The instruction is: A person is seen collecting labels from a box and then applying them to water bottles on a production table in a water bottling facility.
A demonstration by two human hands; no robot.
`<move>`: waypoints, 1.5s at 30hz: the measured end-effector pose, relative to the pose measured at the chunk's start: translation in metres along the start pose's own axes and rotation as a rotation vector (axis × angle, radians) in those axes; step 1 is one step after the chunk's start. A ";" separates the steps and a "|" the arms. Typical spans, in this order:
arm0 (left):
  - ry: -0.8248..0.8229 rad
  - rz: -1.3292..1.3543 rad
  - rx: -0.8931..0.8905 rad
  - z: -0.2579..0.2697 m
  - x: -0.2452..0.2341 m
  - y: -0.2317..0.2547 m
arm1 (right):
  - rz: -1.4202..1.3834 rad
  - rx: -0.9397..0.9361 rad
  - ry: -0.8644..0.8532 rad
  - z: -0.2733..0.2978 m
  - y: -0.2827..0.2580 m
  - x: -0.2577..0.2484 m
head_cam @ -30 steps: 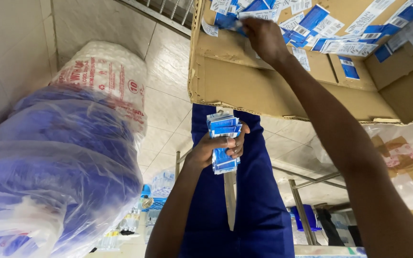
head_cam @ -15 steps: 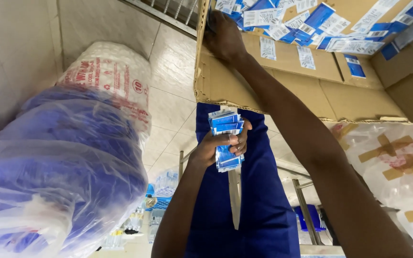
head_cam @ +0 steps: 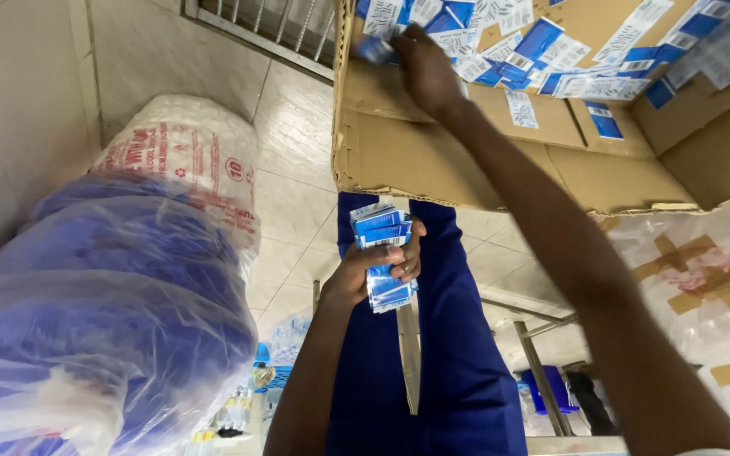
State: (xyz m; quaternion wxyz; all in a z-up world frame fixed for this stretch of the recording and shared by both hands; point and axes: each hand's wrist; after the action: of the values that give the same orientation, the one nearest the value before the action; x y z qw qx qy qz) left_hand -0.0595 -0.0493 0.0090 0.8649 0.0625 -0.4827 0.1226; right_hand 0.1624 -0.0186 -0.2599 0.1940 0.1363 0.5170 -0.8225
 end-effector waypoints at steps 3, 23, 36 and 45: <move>0.002 -0.015 -0.006 -0.001 -0.003 -0.001 | 0.282 -0.104 -0.133 0.027 0.021 -0.045; -0.007 -0.034 -0.059 0.001 -0.007 -0.016 | 1.008 -0.591 -0.133 0.030 0.053 -0.073; 0.002 -0.055 -0.035 -0.011 -0.001 -0.017 | 0.278 -0.189 -0.172 0.064 0.054 -0.071; 0.325 -0.145 0.301 -0.053 -0.004 -0.018 | -0.124 0.111 0.128 0.129 -0.122 -0.146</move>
State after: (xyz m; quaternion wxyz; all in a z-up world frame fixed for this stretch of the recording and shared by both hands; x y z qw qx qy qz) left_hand -0.0135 -0.0553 -0.0222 0.9187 0.2048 -0.3074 0.1395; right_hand 0.2330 -0.0616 -0.0457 0.1015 0.1668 0.4893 -0.8500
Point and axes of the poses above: each hand's wrist, its own z-axis away from the middle knuckle, its own x-axis out of the palm, y = z × x, and after that the axes turned 9 degrees about -z, right-handed
